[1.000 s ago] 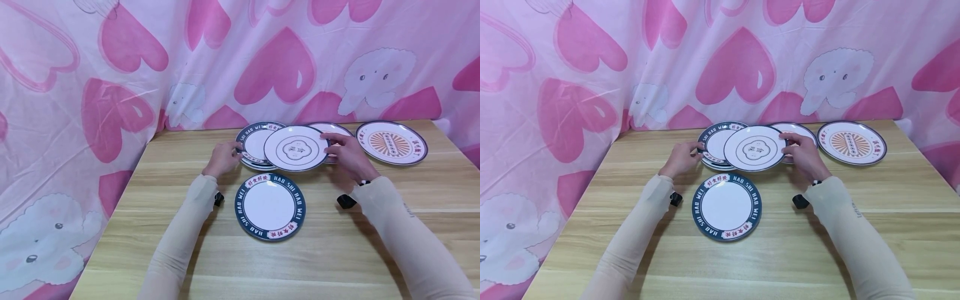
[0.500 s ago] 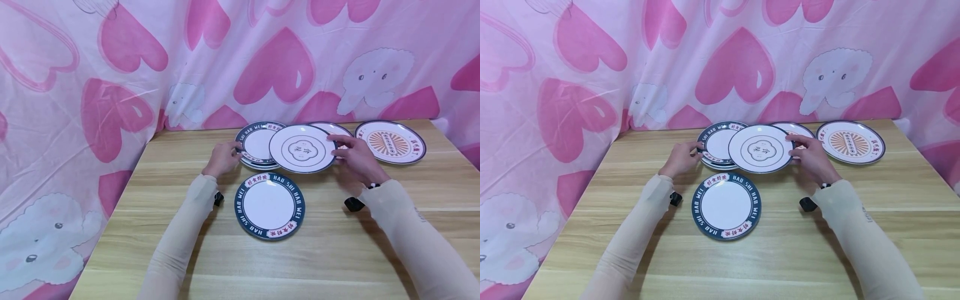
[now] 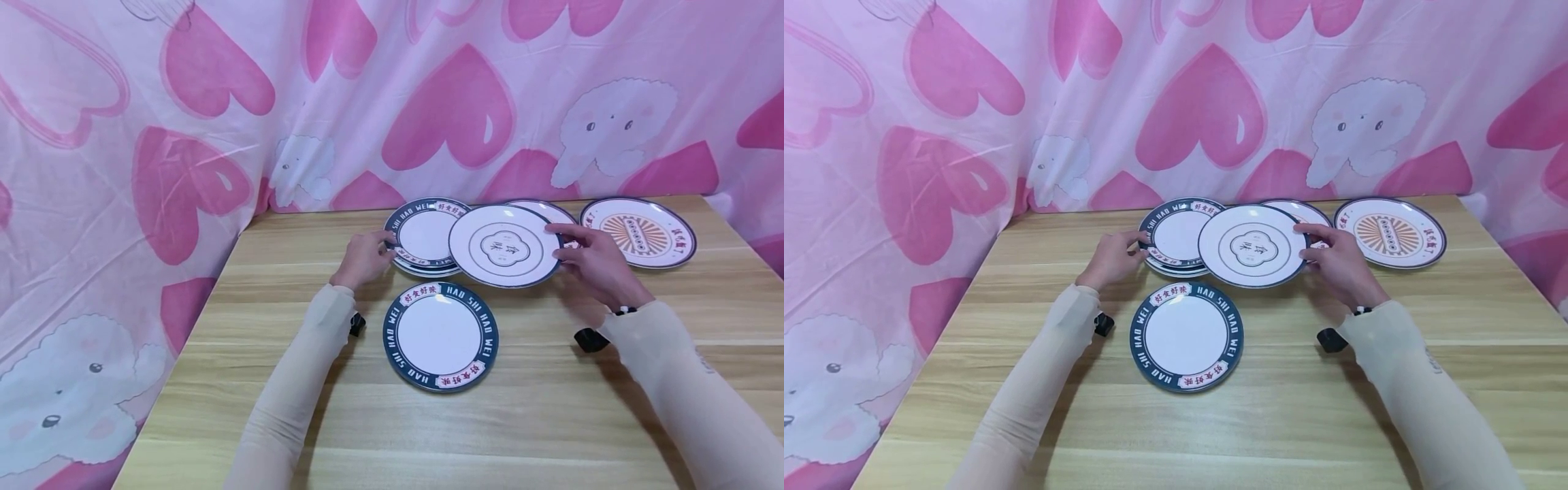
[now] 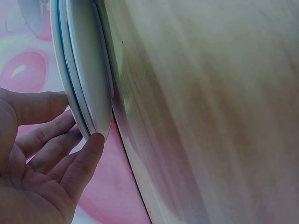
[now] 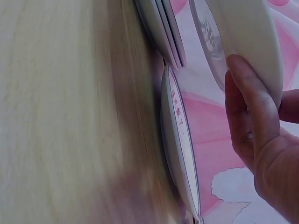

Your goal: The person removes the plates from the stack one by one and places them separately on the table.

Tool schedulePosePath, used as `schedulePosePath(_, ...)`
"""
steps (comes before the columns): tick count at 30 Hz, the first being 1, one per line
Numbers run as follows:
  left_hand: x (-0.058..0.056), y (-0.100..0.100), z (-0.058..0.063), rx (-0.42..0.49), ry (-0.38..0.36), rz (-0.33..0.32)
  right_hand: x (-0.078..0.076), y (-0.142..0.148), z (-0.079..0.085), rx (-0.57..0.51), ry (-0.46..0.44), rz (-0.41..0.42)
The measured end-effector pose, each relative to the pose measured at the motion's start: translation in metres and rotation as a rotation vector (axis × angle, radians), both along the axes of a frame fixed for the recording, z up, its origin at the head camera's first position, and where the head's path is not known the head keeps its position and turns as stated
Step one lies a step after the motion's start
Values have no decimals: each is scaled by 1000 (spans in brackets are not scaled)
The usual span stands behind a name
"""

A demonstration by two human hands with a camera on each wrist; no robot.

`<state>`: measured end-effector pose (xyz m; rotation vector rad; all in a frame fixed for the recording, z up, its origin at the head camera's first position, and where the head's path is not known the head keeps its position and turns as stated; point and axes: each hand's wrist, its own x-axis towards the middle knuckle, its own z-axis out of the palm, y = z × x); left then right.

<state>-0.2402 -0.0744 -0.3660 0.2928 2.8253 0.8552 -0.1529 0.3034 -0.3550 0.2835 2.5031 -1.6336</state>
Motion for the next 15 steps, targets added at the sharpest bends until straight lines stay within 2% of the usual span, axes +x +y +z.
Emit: schedulePosePath(15, -1, 0, -1, -7, 5, -3, 10, 15, -6, -28, 37, 22)
